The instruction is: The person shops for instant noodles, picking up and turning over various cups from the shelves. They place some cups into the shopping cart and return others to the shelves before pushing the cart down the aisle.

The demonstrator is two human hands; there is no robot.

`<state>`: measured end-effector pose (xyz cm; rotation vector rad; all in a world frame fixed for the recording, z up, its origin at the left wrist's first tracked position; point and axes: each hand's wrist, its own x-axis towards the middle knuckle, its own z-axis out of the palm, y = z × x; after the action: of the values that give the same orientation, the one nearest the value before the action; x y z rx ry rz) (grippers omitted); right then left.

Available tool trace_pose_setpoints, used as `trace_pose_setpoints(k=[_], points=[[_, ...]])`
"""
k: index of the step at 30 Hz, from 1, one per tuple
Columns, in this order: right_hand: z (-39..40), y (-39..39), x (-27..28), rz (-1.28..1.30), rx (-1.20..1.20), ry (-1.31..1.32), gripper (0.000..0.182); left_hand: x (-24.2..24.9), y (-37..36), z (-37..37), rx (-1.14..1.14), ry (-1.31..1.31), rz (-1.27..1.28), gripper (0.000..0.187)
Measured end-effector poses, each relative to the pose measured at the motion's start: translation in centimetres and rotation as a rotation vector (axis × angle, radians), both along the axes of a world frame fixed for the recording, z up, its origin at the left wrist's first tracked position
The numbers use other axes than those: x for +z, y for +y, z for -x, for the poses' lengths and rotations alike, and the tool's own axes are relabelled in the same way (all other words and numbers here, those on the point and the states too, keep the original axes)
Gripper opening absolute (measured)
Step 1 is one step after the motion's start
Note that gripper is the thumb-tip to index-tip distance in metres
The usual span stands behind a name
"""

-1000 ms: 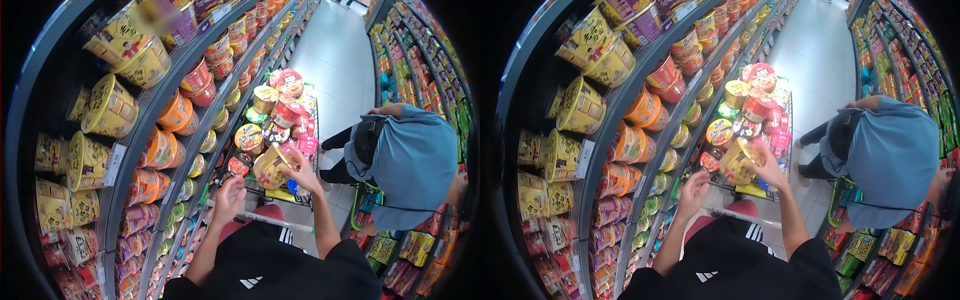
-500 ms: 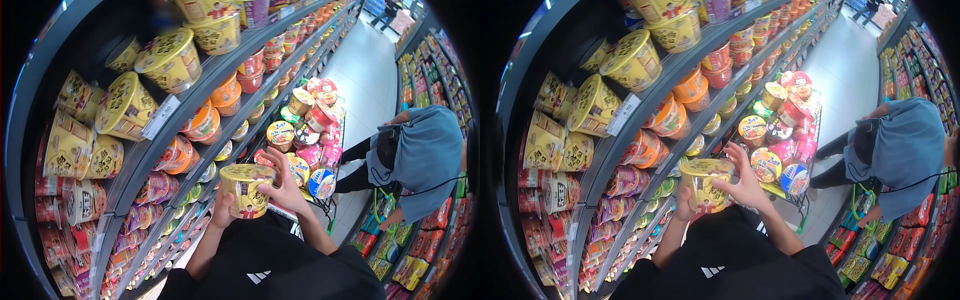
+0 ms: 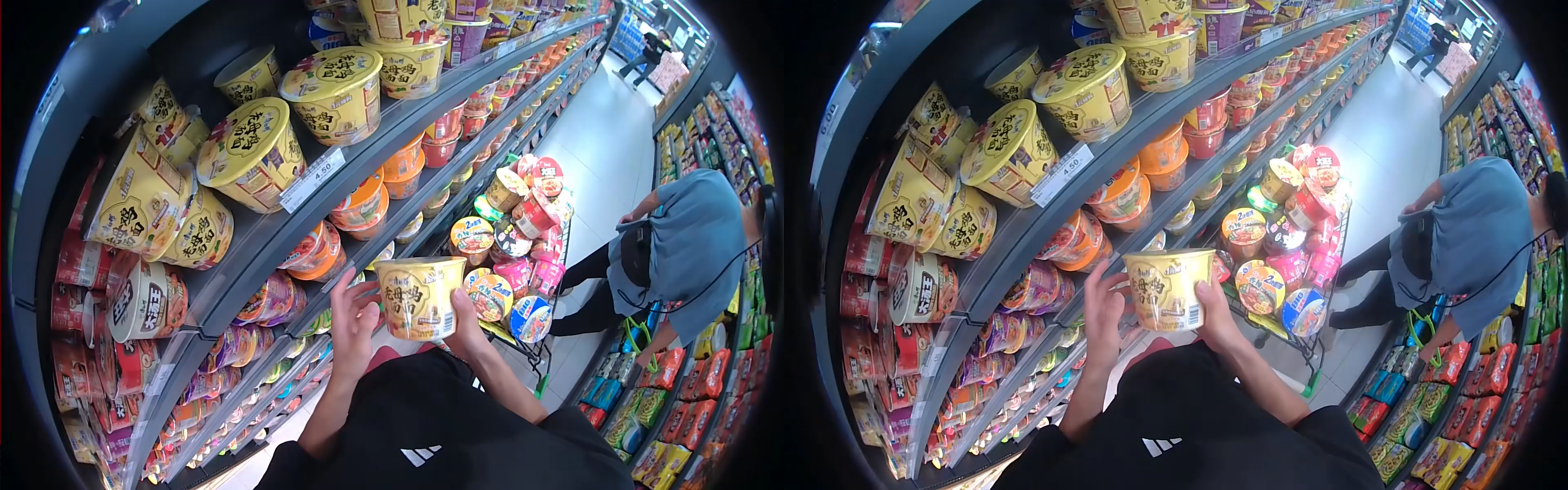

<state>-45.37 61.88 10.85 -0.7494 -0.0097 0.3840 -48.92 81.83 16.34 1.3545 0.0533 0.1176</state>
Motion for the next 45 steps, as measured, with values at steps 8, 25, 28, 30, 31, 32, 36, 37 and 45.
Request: trace_pose_setpoints(k=[8, 25, 28, 30, 31, 32, 36, 37, 45], points=[[1.2, 0.7, -0.9, -0.082, 0.166, -0.088, 0.084, -2.0, -0.9, 0.2, -0.178, -0.117, 0.103, 0.108], [2.3, 0.9, 4.8, 0.563, -0.113, -0.505, 0.073, 0.9, -1.1, 1.3, 0.154, -0.255, -0.055, 0.119], [2.6, 1.2, 6.1, 0.688, -0.109, -0.606, 0.096, 1.6, -1.1, 1.6, 0.189, -0.314, -0.143, 0.125], [2.0, 1.3, 7.5, 0.71, -0.098, -0.674, 0.102, 2.7, -0.7, 1.4, 0.206, -0.393, -0.22, 0.125], [1.5, 1.2, 8.2, 0.71, -0.086, -0.713, 0.104, 3.4, -0.5, 1.3, 0.212, -0.429, -0.258, 0.124], [1.1, 1.2, 9.0, 0.709, -0.077, -0.75, 0.105, 4.4, -0.4, 1.2, 0.227, -0.454, -0.257, 0.128], [-1.8, 1.4, 14.8, 0.598, -0.026, -0.85, 0.111, 8.8, 1.8, -0.9, 0.27, -0.677, -0.432, 0.138], [-2.8, 2.0, 16.3, 0.524, -0.066, -0.945, 0.111, 10.6, 1.9, -1.3, 0.26, -0.683, -0.371, 0.139], [-11.3, 7.8, 26.4, 0.462, -0.244, -1.23, 0.101, 20.3, 8.4, 0.4, 0.89, -0.8, -0.926, 0.088]])
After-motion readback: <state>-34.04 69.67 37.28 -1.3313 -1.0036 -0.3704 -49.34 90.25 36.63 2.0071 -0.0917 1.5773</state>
